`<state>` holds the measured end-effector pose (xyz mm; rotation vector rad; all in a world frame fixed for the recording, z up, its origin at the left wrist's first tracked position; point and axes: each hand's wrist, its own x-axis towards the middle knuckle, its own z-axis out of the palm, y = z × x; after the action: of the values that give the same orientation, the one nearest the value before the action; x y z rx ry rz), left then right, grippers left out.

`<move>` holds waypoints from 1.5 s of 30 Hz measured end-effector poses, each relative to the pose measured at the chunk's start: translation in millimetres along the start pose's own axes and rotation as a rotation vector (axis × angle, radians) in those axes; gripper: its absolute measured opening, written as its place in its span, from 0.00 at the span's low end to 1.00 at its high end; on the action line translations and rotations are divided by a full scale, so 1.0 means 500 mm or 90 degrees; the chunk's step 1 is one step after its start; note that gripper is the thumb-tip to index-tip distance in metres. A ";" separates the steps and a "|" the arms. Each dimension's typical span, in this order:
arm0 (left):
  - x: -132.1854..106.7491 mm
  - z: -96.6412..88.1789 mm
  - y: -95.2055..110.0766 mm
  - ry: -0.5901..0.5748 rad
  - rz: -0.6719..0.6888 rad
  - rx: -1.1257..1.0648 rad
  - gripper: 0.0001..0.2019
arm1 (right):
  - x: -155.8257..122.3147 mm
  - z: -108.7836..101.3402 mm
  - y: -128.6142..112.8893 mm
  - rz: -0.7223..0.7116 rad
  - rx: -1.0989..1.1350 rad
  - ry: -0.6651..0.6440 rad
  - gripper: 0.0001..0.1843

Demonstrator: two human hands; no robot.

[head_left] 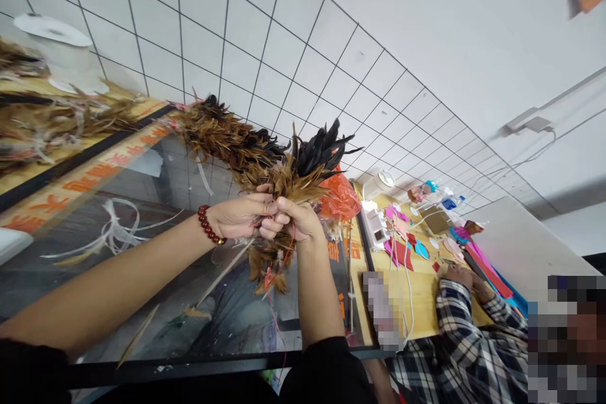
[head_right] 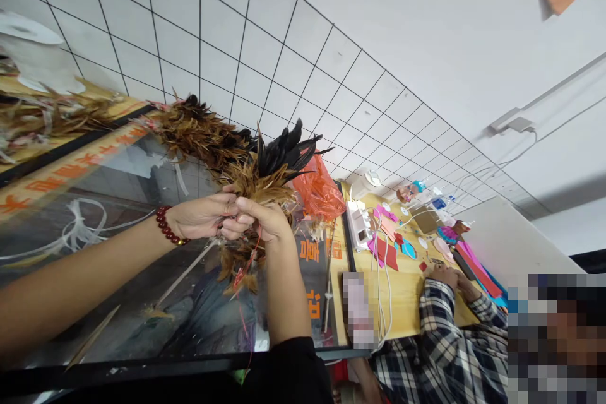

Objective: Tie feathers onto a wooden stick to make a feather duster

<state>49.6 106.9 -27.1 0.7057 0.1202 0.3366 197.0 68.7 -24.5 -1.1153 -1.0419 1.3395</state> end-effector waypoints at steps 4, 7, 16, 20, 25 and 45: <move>-0.001 0.003 0.013 0.086 0.044 0.099 0.15 | 0.014 0.005 0.002 0.054 0.089 -0.008 0.23; 0.003 0.006 0.009 0.165 0.107 0.278 0.15 | 0.028 0.006 0.007 0.062 0.105 0.007 0.26; 0.023 0.007 -0.010 0.236 0.178 0.100 0.09 | 0.026 -0.016 0.010 -0.027 -0.001 -0.032 0.28; 0.003 -0.013 0.034 0.193 0.142 0.045 0.08 | 0.017 -0.047 -0.013 -0.050 -0.143 -0.009 0.21; -0.006 -0.026 0.057 0.239 0.214 0.145 0.11 | 0.011 -0.080 -0.037 -0.148 -0.147 0.165 0.18; -0.026 0.032 0.010 0.269 0.163 1.299 0.15 | 0.007 -0.068 -0.027 -0.297 -0.591 0.182 0.09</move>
<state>39.7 95.8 -11.8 2.6734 0.8437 0.5475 233.1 73.1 -17.9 -1.5305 -1.6307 0.2682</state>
